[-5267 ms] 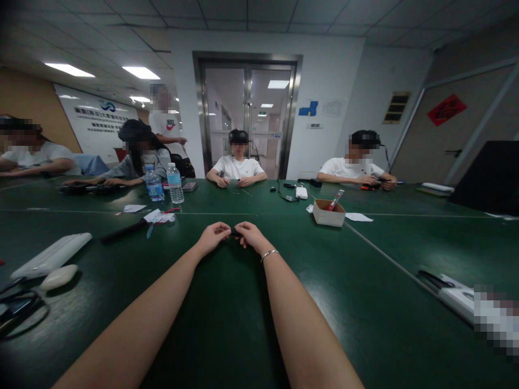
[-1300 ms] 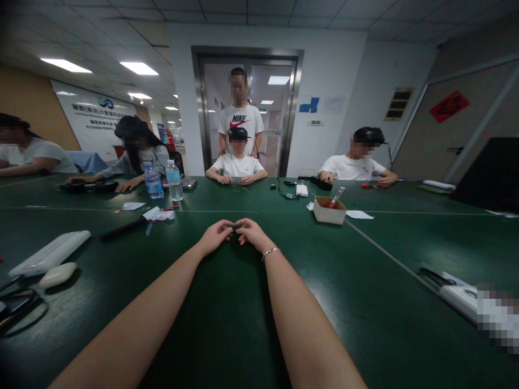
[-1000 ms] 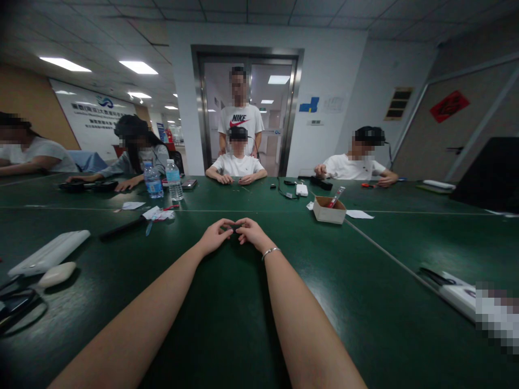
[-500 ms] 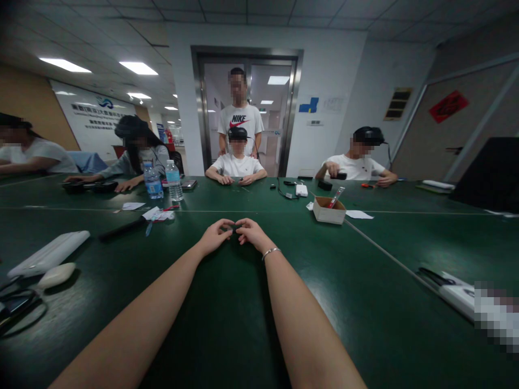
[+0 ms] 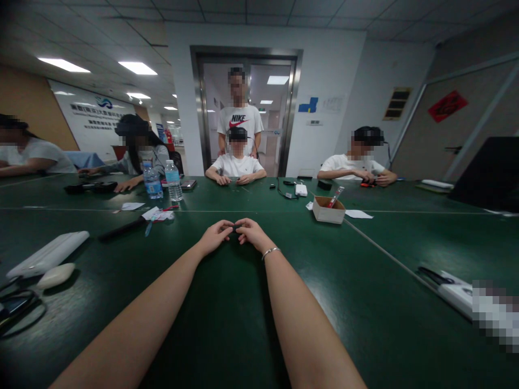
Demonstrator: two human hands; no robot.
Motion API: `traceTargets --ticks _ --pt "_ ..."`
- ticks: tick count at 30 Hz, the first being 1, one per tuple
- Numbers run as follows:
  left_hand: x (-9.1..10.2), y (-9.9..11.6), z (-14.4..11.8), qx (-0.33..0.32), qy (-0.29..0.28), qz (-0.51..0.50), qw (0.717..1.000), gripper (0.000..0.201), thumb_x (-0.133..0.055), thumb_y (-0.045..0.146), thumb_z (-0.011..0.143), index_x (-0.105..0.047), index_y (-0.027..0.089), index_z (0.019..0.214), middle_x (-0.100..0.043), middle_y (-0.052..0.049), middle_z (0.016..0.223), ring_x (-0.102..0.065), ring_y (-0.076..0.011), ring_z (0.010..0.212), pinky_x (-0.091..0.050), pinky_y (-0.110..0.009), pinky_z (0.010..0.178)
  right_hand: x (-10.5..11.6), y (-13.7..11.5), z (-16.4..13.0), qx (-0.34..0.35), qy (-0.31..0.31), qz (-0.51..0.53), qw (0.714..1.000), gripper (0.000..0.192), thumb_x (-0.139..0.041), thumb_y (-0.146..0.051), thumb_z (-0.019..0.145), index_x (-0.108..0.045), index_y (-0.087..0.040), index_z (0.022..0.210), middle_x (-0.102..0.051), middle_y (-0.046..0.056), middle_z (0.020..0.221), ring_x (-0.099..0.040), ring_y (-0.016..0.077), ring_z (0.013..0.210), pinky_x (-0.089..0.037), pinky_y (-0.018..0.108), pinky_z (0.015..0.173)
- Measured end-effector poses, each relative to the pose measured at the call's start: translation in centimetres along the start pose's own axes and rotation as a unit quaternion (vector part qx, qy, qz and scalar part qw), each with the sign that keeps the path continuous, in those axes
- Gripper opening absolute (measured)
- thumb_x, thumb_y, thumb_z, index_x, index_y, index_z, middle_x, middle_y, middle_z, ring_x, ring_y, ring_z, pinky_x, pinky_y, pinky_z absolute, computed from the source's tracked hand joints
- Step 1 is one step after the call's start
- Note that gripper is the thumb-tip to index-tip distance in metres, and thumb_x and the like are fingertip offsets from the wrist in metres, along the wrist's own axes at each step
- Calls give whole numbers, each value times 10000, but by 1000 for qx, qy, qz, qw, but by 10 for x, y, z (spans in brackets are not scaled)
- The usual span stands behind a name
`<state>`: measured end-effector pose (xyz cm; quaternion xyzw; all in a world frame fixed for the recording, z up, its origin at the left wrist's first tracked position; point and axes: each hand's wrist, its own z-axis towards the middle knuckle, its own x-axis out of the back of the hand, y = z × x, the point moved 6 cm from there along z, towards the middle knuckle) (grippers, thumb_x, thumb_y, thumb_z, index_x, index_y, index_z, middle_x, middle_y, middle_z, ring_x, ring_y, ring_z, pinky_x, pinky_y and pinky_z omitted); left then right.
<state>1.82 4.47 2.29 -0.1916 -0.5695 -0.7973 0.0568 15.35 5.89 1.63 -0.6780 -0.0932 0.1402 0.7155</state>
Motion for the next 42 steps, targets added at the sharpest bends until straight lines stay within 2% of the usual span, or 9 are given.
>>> traceTargets --ticks 3,6,15,20,26,29,35,38,42 --pt "2 4 -1 -7 8 4 1000 292 -577 250 770 -579 169 1051 -596 -74 981 -582 -109 659 -474 -241 622 -1 -1 -1 -3 -1 2 1000 218 -553 -56 727 -532 -147 924 -535 -50 583 -524 65 400 -470 150 357" --pt "3 7 -2 -10 15 -6 1000 284 -572 196 755 -580 167 1038 -588 -56 921 -575 -105 642 -467 -235 608 -2 -2 -2 -7 -6 -1 1000 227 -542 -39 724 -527 -145 925 -549 -46 605 -521 60 399 -464 145 353" --pt "0 -5 3 -2 -6 -13 1000 266 -502 313 817 -583 169 1025 -612 -42 856 -569 -108 644 -457 -232 605 -3 -2 -2 -2 -11 -8 1000 203 -538 -39 728 -530 -143 901 -566 -35 613 -523 66 404 -466 149 361" --pt "1 -1 2 4 1 2 1000 293 -445 371 847 -594 172 1003 -612 -38 825 -570 -114 639 -455 -231 594 -1 -1 -1 -3 -6 -5 1000 202 -540 -38 733 -535 -144 904 -565 -32 620 -523 63 404 -469 147 357" --pt "4 -2 1 10 11 -24 1000 294 -553 240 768 -574 176 1054 -600 -55 936 -579 -106 655 -462 -227 602 -1 -1 -1 -3 -3 10 1000 203 -557 -50 722 -541 -150 898 -556 -38 622 -524 60 399 -470 146 353" --pt "4 -6 3 4 14 -18 1000 281 -554 252 773 -580 179 1043 -604 -46 887 -574 -108 652 -462 -232 606 -1 0 0 -4 -5 11 1000 207 -554 -48 719 -540 -149 899 -558 -39 623 -523 58 396 -466 143 349" --pt "2 -9 4 10 -3 -4 1000 322 -434 407 846 -603 164 972 -582 -16 711 -550 -115 610 -449 -237 588 -1 0 0 -1 -7 6 1000 203 -554 -58 714 -540 -147 896 -570 -32 639 -521 58 398 -467 147 349" --pt "1 -7 4 12 -6 -4 1000 307 -464 395 832 -598 170 993 -604 -30 798 -551 -106 607 -444 -228 575 -1 0 0 2 -5 5 1000 203 -560 -67 714 -540 -150 898 -561 -39 618 -516 56 392 -463 143 350" --pt "2 -6 3 3 6 -13 1000 309 -561 252 768 -575 177 1068 -603 -60 943 -571 -104 647 -452 -221 583 -1 -1 -1 -1 -5 5 1000 212 -563 -63 713 -536 -153 903 -545 -48 598 -521 62 395 -468 148 356"
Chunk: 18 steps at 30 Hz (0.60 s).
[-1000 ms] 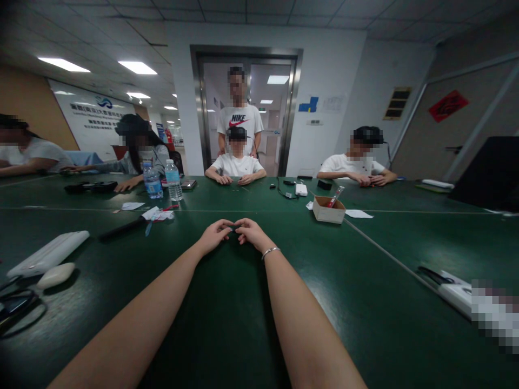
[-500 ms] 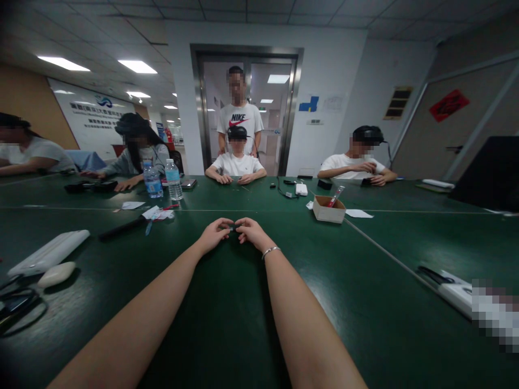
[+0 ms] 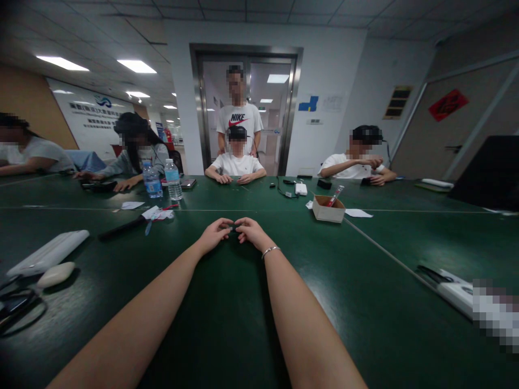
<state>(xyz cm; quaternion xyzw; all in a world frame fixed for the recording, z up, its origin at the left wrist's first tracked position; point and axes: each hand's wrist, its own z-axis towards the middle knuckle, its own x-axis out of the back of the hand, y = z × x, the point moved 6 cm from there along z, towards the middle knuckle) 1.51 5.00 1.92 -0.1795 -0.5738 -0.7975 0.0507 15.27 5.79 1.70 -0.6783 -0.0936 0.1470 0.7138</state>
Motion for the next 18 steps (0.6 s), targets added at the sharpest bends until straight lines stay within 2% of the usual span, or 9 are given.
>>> traceTargets --ticks 8,11,15,18 --pt "-1 -2 1 6 -6 3 1000 270 -481 334 826 -588 172 1015 -592 -23 751 -555 -113 620 -445 -232 583 -1 -1 -1 1 0 3 1000 189 -538 -41 732 -539 -142 892 -569 -26 650 -524 63 405 -465 154 354" --pt "-1 0 0 3 -4 8 1000 285 -474 359 831 -589 173 1014 -605 -33 809 -558 -109 622 -448 -235 589 0 -1 -1 -1 3 6 1000 189 -543 -42 734 -537 -144 892 -569 -27 651 -524 63 402 -464 154 355" --pt "1 2 -1 1 1 3 1000 277 -536 268 784 -581 187 1045 -606 -50 937 -570 -97 636 -452 -229 598 0 -1 -1 -5 9 8 1000 194 -546 -37 734 -533 -145 895 -557 -39 618 -521 65 392 -462 155 352" --pt "2 0 0 6 10 2 1000 284 -544 244 771 -584 188 1046 -597 -51 928 -571 -98 635 -448 -225 585 0 -1 -1 -7 6 6 1000 201 -537 -33 736 -534 -143 904 -556 -39 609 -520 64 392 -462 152 355"
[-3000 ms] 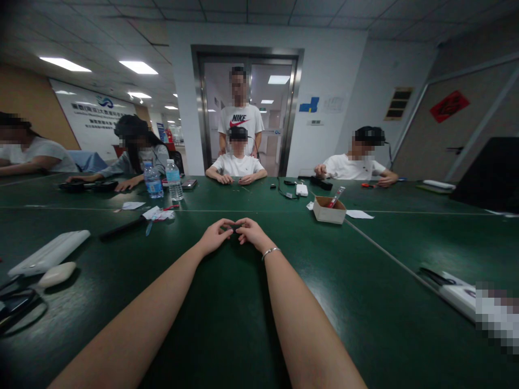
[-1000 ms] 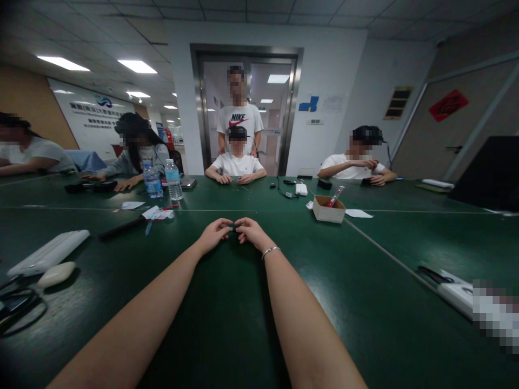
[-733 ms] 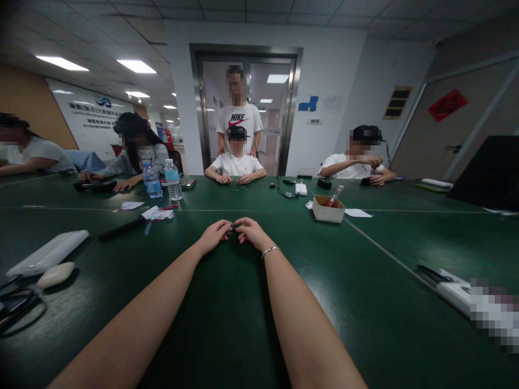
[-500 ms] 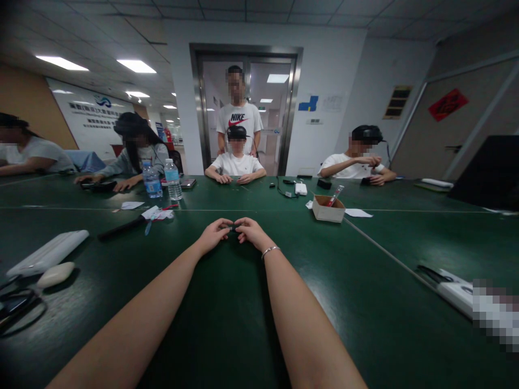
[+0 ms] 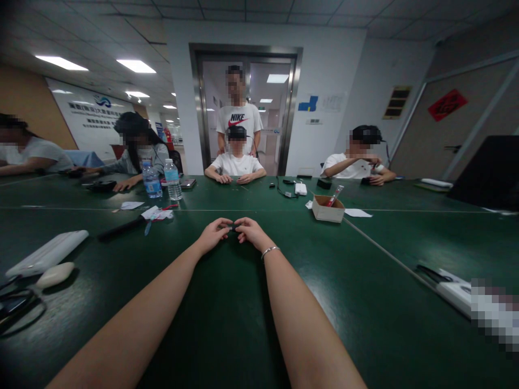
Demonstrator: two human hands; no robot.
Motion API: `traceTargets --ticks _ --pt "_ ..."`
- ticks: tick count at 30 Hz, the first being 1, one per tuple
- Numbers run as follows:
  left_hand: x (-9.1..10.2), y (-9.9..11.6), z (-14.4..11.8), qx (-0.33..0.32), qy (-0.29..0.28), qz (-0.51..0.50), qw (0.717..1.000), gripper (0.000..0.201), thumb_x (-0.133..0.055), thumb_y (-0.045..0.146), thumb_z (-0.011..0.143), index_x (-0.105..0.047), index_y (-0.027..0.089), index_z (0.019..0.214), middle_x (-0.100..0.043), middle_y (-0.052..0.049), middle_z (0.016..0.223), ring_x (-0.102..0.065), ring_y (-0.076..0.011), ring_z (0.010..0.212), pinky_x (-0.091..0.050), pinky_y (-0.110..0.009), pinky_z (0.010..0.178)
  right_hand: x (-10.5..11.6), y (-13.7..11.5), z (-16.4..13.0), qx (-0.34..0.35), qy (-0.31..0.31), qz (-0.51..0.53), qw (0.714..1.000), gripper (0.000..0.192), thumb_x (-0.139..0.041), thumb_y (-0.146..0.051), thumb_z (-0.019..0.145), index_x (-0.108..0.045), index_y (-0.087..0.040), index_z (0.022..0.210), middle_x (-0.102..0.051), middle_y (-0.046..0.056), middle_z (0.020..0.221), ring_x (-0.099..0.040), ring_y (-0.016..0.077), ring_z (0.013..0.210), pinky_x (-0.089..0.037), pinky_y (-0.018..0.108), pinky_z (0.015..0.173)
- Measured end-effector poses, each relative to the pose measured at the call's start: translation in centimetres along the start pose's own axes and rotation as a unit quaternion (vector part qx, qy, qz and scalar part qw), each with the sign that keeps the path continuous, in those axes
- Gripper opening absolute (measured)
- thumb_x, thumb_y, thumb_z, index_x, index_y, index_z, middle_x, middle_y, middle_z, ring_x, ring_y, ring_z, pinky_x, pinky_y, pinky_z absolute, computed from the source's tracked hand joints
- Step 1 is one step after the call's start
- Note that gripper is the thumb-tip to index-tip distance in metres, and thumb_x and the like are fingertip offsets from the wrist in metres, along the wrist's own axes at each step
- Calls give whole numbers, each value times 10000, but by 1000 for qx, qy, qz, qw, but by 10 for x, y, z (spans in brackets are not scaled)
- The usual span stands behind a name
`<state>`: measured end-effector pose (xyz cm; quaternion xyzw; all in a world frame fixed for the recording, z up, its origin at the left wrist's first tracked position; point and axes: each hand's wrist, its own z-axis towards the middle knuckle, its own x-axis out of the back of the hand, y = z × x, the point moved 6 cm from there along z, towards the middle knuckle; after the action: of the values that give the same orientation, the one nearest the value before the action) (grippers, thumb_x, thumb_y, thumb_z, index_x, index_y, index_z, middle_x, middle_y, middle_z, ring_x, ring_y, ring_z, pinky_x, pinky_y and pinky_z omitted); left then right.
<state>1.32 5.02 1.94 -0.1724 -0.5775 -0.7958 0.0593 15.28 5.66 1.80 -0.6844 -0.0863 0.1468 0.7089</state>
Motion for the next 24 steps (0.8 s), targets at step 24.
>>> traceTargets --ticks 24 --pt "0 34 -6 -63 40 70 995 279 -605 389 764 -571 171 935 -607 -56 925 -586 -167 824 -488 -290 752 -21 -4 -2 19 -11 -130 991 296 -607 -30 718 -507 -138 974 -575 -49 588 -501 61 370 -409 134 328"
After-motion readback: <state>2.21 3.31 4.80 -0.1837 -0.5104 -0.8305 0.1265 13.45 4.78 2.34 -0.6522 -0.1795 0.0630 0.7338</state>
